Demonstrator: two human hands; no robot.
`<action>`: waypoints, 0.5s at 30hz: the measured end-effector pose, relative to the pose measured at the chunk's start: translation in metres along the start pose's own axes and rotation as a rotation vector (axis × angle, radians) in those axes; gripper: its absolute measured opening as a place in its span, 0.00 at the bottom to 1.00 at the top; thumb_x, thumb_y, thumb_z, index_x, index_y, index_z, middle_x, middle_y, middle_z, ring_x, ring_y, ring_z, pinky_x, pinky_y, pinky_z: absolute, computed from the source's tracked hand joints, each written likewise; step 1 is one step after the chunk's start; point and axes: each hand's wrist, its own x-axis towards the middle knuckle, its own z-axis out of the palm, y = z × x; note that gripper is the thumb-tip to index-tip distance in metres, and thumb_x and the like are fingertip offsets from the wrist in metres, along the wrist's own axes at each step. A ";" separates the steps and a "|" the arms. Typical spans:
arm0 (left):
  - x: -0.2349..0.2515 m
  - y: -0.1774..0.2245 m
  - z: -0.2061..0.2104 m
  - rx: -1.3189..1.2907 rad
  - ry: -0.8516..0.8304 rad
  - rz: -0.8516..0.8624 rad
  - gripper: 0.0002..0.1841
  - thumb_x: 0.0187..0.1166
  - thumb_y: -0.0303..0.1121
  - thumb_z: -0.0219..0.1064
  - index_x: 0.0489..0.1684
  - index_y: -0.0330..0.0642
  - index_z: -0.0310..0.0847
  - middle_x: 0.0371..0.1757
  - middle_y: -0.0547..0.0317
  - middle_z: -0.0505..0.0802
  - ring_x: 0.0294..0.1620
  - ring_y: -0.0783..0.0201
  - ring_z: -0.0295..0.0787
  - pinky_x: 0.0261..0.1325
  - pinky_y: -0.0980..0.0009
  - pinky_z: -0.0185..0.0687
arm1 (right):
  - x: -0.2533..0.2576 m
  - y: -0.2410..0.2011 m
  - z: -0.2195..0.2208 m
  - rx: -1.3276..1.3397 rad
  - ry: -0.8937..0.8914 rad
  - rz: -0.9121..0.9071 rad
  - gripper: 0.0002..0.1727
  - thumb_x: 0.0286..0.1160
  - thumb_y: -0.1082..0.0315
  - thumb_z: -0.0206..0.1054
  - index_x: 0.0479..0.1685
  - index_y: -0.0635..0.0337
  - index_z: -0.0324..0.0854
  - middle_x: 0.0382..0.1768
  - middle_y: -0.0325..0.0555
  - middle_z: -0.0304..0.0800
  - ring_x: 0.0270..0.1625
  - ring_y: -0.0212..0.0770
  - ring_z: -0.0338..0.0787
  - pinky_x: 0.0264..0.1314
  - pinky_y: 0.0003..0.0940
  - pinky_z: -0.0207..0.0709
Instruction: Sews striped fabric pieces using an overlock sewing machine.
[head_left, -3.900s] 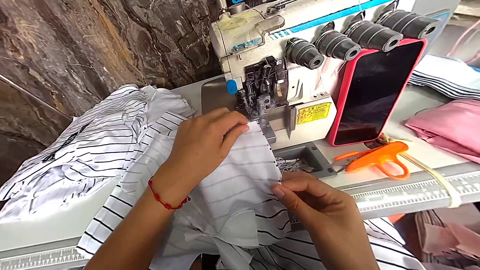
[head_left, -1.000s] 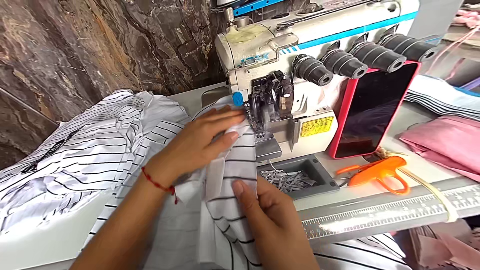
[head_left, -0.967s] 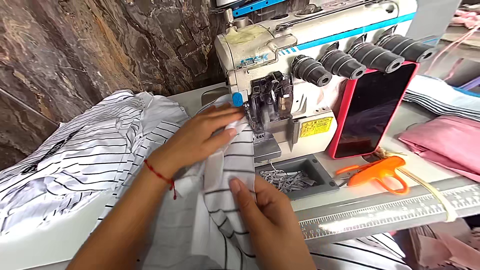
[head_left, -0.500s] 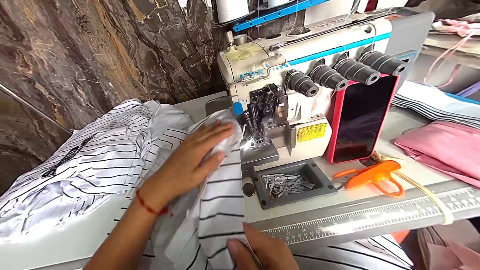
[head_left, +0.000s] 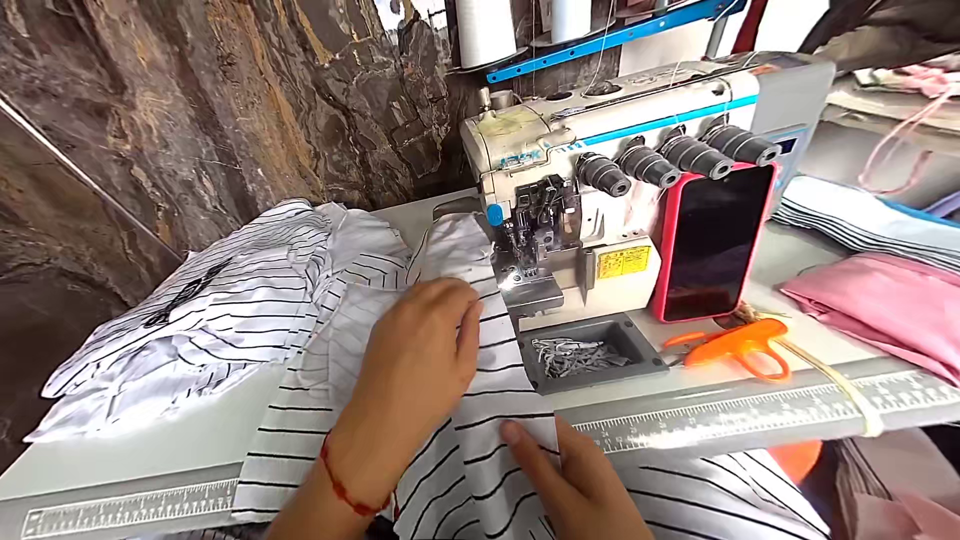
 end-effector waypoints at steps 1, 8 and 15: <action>-0.004 0.002 0.002 -0.001 -0.033 -0.006 0.18 0.85 0.40 0.57 0.53 0.43 0.94 0.59 0.57 0.96 0.63 0.58 0.93 0.62 0.54 0.88 | 0.001 0.000 -0.001 0.013 0.008 0.007 0.10 0.86 0.70 0.60 0.49 0.68 0.84 0.37 0.37 0.94 0.42 0.20 0.92 0.51 0.22 0.86; 0.040 -0.027 0.019 -0.110 -0.303 -0.095 0.28 0.90 0.53 0.52 0.79 0.49 0.80 0.83 0.55 0.80 0.87 0.52 0.69 0.85 0.44 0.65 | 0.039 0.002 -0.007 0.131 0.110 -0.008 0.08 0.87 0.68 0.60 0.48 0.60 0.83 0.33 0.31 0.94 0.35 0.22 0.94 0.40 0.20 0.90; 0.085 -0.053 0.049 -0.122 -0.177 -0.016 0.22 0.84 0.49 0.64 0.62 0.45 0.92 0.67 0.47 0.90 0.71 0.41 0.81 0.71 0.42 0.73 | 0.056 -0.003 -0.007 0.285 0.136 0.020 0.08 0.88 0.70 0.57 0.43 0.60 0.81 0.29 0.34 0.95 0.32 0.27 0.95 0.39 0.23 0.92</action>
